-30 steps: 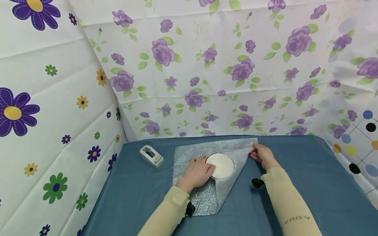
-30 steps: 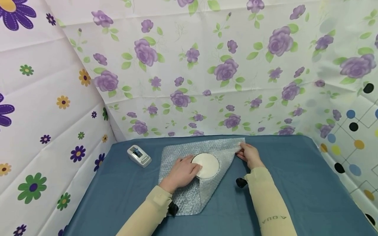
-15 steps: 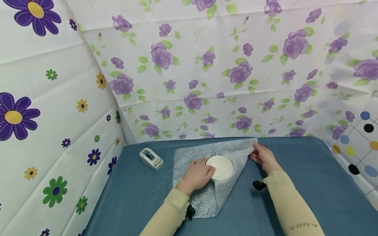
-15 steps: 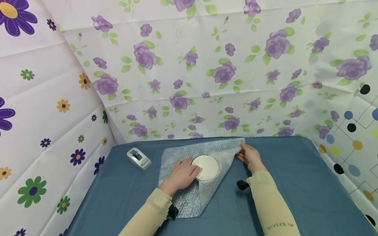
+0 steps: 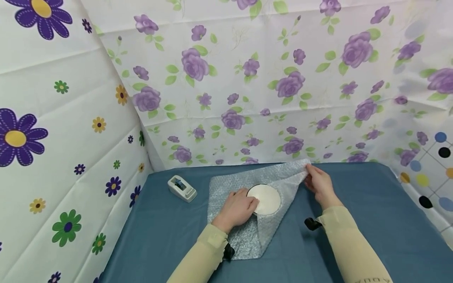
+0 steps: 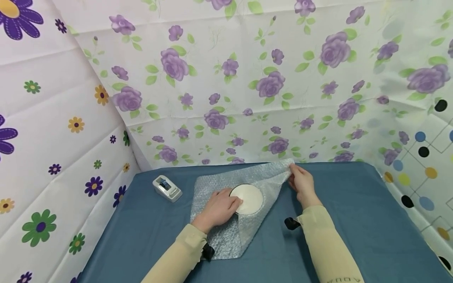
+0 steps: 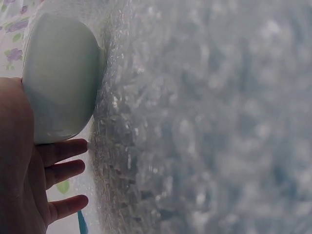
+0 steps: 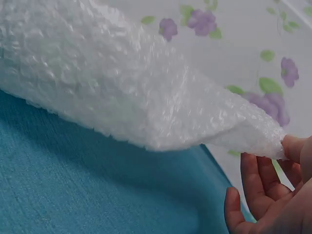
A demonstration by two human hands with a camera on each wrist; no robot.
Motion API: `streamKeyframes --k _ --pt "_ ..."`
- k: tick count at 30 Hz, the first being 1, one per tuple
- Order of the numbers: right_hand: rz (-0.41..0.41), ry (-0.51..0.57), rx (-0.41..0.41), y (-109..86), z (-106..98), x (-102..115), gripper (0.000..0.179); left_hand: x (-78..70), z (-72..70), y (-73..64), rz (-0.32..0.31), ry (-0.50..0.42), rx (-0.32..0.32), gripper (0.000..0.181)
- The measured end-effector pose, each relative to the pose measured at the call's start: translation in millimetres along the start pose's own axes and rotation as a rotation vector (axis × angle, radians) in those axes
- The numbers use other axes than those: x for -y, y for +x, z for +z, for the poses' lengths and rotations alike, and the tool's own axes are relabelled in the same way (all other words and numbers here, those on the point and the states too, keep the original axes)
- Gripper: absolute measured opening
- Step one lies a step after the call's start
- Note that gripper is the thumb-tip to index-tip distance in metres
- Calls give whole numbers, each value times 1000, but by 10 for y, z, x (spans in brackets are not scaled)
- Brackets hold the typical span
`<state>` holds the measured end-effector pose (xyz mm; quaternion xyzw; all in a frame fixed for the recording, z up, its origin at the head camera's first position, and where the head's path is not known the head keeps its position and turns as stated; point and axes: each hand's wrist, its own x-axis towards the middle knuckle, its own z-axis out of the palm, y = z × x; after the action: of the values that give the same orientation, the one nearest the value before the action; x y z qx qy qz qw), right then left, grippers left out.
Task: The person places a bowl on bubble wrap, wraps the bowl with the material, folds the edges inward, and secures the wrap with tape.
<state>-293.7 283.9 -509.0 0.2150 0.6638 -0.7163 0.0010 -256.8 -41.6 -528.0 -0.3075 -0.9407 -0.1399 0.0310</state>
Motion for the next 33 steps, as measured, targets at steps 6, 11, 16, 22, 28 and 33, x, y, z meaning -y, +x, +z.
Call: streamKeyframes --k 6,11,16,22,28,33 --pt "-115 -101 -42 -107 45 71 72 4 -2 -3 6 -16 -2 49" --pt "-252 -227 -60 -249 123 148 70 4 -12 -3 6 -24 -4 49" --pt "-404 -373 -81 -357 203 153 65 9 -6 -4 8 -22 -8 48" --pt "-549 -437 -52 -456 295 113 52 1 -10 -2 7 -36 5 50" --pt "-566 -464 73 -571 371 73 45 -1 -6 -2 13 -30 -11 48" --pt "-567 -568 208 -621 403 9 38 -8 1 2 10 -23 -15 49"
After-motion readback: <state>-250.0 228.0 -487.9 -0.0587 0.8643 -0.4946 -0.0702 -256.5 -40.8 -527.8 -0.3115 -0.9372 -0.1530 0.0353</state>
